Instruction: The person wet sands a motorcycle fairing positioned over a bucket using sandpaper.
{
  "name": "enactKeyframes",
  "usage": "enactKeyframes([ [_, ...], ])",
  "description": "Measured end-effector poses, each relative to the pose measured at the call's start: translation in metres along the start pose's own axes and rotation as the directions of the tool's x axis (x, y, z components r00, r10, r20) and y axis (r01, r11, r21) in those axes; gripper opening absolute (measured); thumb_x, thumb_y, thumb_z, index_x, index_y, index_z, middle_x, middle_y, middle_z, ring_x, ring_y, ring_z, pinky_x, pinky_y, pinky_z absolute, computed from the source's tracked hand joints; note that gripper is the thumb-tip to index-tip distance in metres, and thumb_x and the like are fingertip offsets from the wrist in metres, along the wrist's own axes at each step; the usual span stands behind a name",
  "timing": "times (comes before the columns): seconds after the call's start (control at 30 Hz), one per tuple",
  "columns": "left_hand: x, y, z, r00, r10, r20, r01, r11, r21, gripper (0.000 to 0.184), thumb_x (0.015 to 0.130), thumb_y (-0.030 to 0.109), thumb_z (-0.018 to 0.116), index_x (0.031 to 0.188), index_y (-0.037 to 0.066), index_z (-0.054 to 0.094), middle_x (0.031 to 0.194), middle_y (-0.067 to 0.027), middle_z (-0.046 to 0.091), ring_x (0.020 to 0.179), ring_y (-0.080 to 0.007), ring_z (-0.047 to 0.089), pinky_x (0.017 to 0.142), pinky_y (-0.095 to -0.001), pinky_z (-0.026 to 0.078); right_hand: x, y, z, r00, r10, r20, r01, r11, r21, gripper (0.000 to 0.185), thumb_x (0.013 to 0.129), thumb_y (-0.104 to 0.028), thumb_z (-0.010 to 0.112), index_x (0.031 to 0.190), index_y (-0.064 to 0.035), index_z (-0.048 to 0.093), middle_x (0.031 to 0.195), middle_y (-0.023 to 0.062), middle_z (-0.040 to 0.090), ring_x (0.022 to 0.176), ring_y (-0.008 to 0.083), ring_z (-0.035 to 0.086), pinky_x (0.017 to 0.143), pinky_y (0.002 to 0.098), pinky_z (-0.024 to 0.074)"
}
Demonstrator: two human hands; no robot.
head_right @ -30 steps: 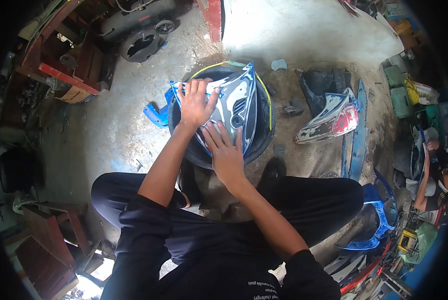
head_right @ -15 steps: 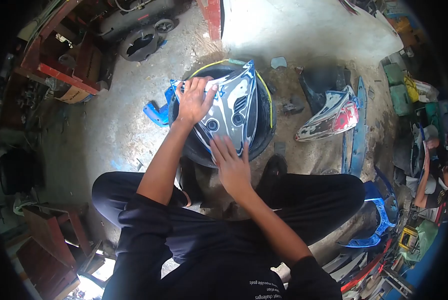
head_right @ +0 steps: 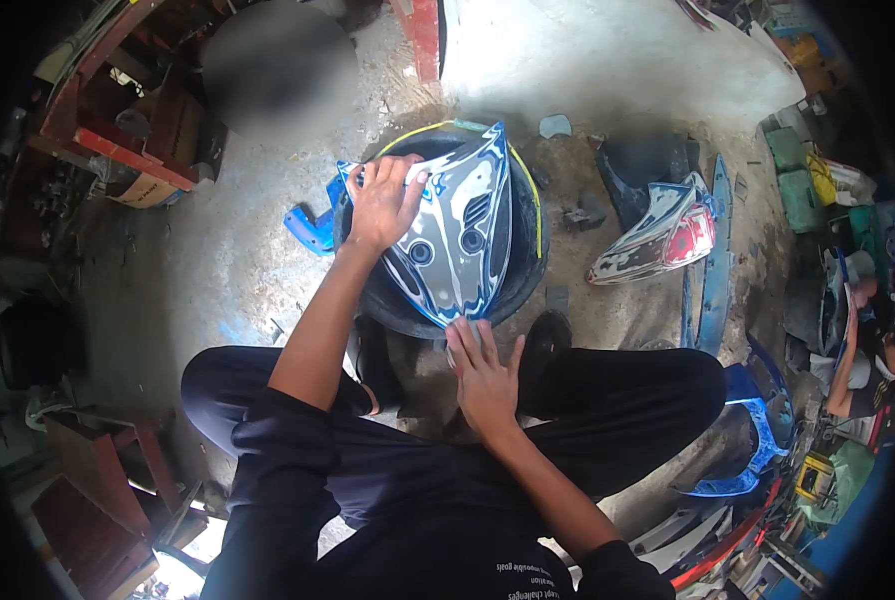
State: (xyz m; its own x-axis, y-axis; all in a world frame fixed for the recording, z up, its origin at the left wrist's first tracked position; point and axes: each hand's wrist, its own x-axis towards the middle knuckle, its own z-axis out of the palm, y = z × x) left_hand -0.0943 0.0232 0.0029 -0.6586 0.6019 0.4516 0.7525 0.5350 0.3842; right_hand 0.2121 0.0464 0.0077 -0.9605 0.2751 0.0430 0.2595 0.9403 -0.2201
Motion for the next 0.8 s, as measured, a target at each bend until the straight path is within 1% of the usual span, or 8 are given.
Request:
enactKeyframes([
  [0.03, -0.003, 0.001, 0.003, 1.000, 0.000, 0.006, 0.000, 1.000, 0.009, 0.041, 0.103, 0.046, 0.053, 0.128, 0.016, 0.063, 0.119, -0.0074, 0.063, 0.120, -0.0276, 0.055, 0.111, -0.0552, 0.028, -0.007, -0.002, 0.001, 1.000, 0.016, 0.003, -0.016, 1.000, -0.004, 0.061, 0.096, -0.021, 0.062, 0.155, -0.0184, 0.045, 0.161, -0.0009, 0.043, 0.151, 0.0247, 0.035, 0.118, 0.0719, 0.0181],
  [0.17, -0.003, 0.002, 0.002, 1.000, -0.007, 0.012, 0.007, 1.000, -0.003, 0.041, 0.103, 0.045, 0.053, 0.127, 0.014, 0.064, 0.119, -0.0079, 0.063, 0.121, -0.0277, 0.055, 0.112, -0.0554, 0.028, 0.056, -0.018, -0.004, 0.999, -0.014, -0.047, 0.016, 0.999, 0.038, 0.065, 0.095, -0.018, 0.061, 0.157, -0.0178, 0.041, 0.164, 0.0002, 0.039, 0.152, 0.0253, 0.033, 0.118, 0.0706, 0.0197],
  [0.23, -0.006, 0.004, 0.000, 0.999, -0.006, 0.041, 0.005, 1.000, 0.003, 0.039, 0.104, 0.043, 0.051, 0.128, 0.015, 0.063, 0.121, -0.0076, 0.063, 0.121, -0.0276, 0.055, 0.111, -0.0559, 0.027, 0.043, -0.016, -0.001, 0.998, 0.000, -0.056, 0.002, 0.999, 0.049, 0.067, 0.095, -0.018, 0.061, 0.158, -0.0185, 0.039, 0.165, 0.0001, 0.037, 0.153, 0.0250, 0.031, 0.119, 0.0697, 0.0208],
  [0.3, -0.001, 0.003, -0.001, 0.999, -0.014, 0.048, 0.014, 1.000, 0.010, 0.038, 0.105, 0.042, 0.049, 0.129, 0.016, 0.063, 0.123, -0.0074, 0.063, 0.122, -0.0275, 0.055, 0.111, -0.0564, 0.027, 0.000, -0.010, 0.003, 0.998, 0.046, 0.046, -0.048, 0.998, 0.043, 0.066, 0.096, -0.019, 0.060, 0.158, -0.0187, 0.039, 0.165, 0.0002, 0.036, 0.154, 0.0252, 0.029, 0.119, 0.0694, 0.0208],
  [0.33, -0.001, 0.002, 0.001, 1.000, -0.008, 0.027, 0.008, 1.000, 0.006, 0.040, 0.104, 0.044, 0.050, 0.129, 0.015, 0.063, 0.123, -0.0080, 0.063, 0.122, -0.0282, 0.054, 0.112, -0.0569, 0.027, -0.015, -0.008, 0.007, 0.995, 0.066, 0.073, -0.065, 0.998, -0.017, 0.064, 0.097, -0.020, 0.059, 0.158, -0.0188, 0.040, 0.166, 0.0001, 0.035, 0.154, 0.0254, 0.030, 0.119, 0.0690, 0.0202],
  [0.57, -0.007, 0.002, 0.002, 0.999, -0.004, 0.038, 0.003, 1.000, 0.006, 0.043, 0.103, 0.046, 0.051, 0.131, 0.015, 0.062, 0.121, -0.0082, 0.062, 0.123, -0.0278, 0.054, 0.112, -0.0555, 0.027, 0.053, -0.019, -0.005, 0.997, 0.055, -0.054, -0.051, 0.996, 0.074, 0.061, 0.099, -0.020, 0.058, 0.157, -0.0144, 0.040, 0.163, 0.0030, 0.040, 0.153, 0.0278, 0.031, 0.120, 0.0680, 0.0202],
  [0.7, -0.003, 0.003, 0.002, 0.999, -0.005, 0.035, 0.004, 0.999, 0.039, 0.043, 0.104, 0.045, 0.051, 0.132, 0.015, 0.061, 0.123, -0.0083, 0.062, 0.124, -0.0278, 0.054, 0.113, -0.0557, 0.026, -0.002, -0.011, 0.003, 0.996, 0.076, 0.040, -0.077, 0.997, 0.022, 0.060, 0.100, -0.021, 0.054, 0.158, -0.0148, 0.039, 0.165, 0.0033, 0.037, 0.153, 0.0299, 0.031, 0.119, 0.0685, 0.0208],
  [0.8, -0.005, 0.002, 0.003, 0.999, -0.009, 0.047, 0.009, 1.000, 0.002, 0.044, 0.104, 0.045, 0.051, 0.134, 0.015, 0.060, 0.124, -0.0088, 0.062, 0.126, -0.0279, 0.053, 0.114, -0.0567, 0.025, 0.032, -0.013, 0.009, 0.995, 0.099, -0.013, -0.098, 0.994, 0.046, 0.061, 0.101, -0.023, 0.054, 0.159, -0.0153, 0.037, 0.166, 0.0032, 0.035, 0.154, 0.0297, 0.030, 0.119, 0.0698, 0.0196],
])
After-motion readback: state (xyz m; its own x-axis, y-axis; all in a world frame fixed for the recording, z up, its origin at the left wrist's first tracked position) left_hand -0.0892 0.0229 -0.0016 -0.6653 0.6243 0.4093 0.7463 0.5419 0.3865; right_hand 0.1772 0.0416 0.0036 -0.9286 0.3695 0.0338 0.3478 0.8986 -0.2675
